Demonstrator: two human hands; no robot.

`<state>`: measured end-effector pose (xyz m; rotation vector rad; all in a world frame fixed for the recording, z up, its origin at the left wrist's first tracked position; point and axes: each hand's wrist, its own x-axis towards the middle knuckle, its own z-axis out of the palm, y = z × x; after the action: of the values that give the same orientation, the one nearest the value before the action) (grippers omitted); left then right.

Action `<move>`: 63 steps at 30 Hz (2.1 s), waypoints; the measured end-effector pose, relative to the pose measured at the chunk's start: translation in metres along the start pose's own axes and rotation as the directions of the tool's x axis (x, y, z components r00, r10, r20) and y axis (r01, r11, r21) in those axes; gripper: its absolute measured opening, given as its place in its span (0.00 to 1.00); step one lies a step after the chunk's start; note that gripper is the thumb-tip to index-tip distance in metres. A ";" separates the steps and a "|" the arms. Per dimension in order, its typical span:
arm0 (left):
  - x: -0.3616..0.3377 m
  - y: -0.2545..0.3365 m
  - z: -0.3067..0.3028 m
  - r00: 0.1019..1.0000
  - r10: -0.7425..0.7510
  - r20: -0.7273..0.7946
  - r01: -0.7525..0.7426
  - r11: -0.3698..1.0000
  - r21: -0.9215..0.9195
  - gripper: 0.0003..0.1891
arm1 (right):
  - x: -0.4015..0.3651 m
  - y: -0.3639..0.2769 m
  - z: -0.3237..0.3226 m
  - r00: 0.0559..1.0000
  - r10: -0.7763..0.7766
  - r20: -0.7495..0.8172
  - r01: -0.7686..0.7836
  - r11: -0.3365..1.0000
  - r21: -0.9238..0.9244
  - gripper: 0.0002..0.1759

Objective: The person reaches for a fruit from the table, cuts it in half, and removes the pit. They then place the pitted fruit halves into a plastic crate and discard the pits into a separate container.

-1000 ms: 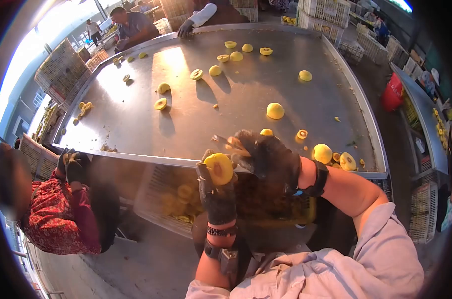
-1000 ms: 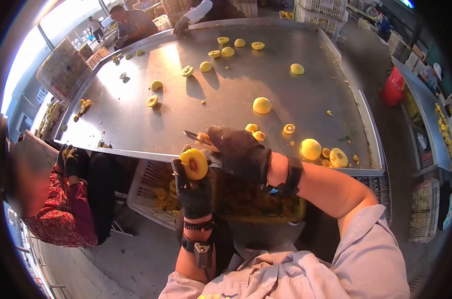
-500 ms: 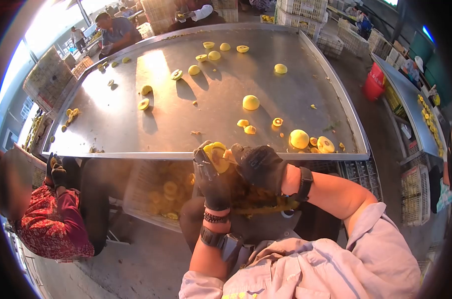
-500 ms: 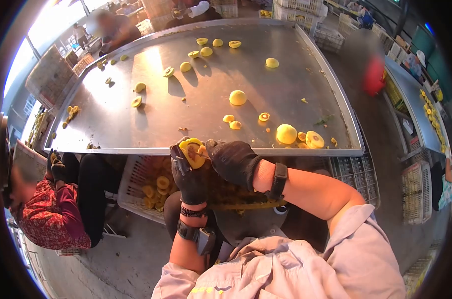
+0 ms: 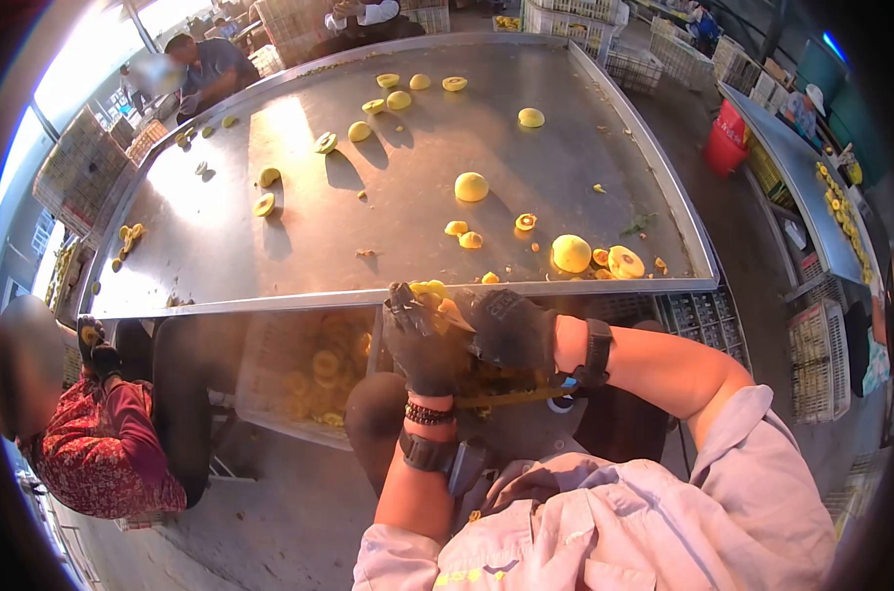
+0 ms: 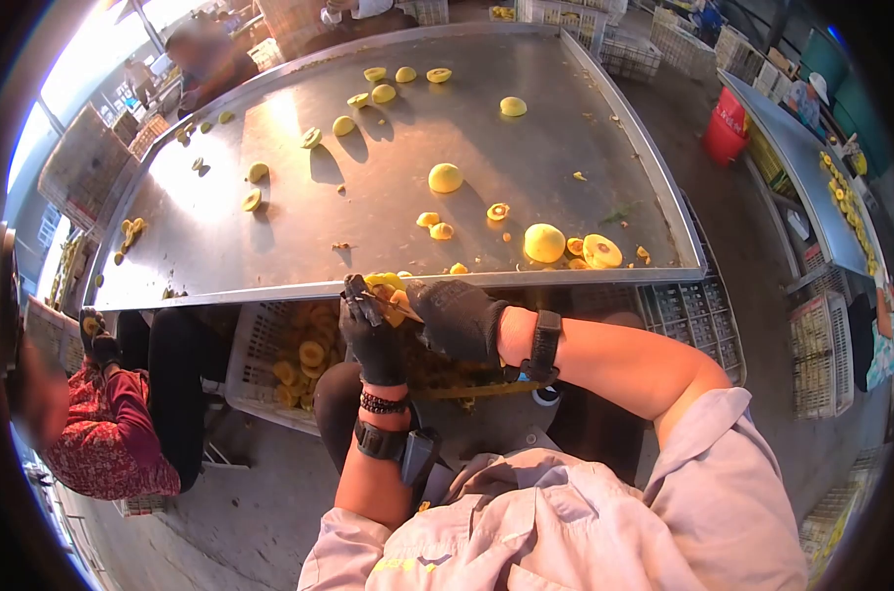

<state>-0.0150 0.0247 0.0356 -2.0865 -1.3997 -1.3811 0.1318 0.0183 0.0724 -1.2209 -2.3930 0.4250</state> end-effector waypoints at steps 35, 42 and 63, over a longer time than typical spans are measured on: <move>-0.017 -0.011 0.017 0.932 -0.254 0.260 0.339 0.866 -0.367 0.17 | -0.012 0.024 0.016 0.996 -0.084 0.041 0.068 0.950 0.306 0.12; -0.021 -0.009 0.020 0.995 0.070 0.067 -0.073 0.996 0.042 0.24 | -0.019 -0.011 -0.011 0.894 0.180 0.411 -0.444 0.487 0.752 0.06; -0.009 -0.081 -0.022 0.522 -0.674 0.523 0.269 -0.452 -0.851 0.19 | -0.082 0.017 0.054 0.968 0.045 0.247 0.022 0.964 -0.264 0.12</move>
<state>-0.0953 0.0457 0.0181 -0.9218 -1.2247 -4.1517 0.1597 -0.0435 -0.0003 -1.3659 -2.7307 0.2819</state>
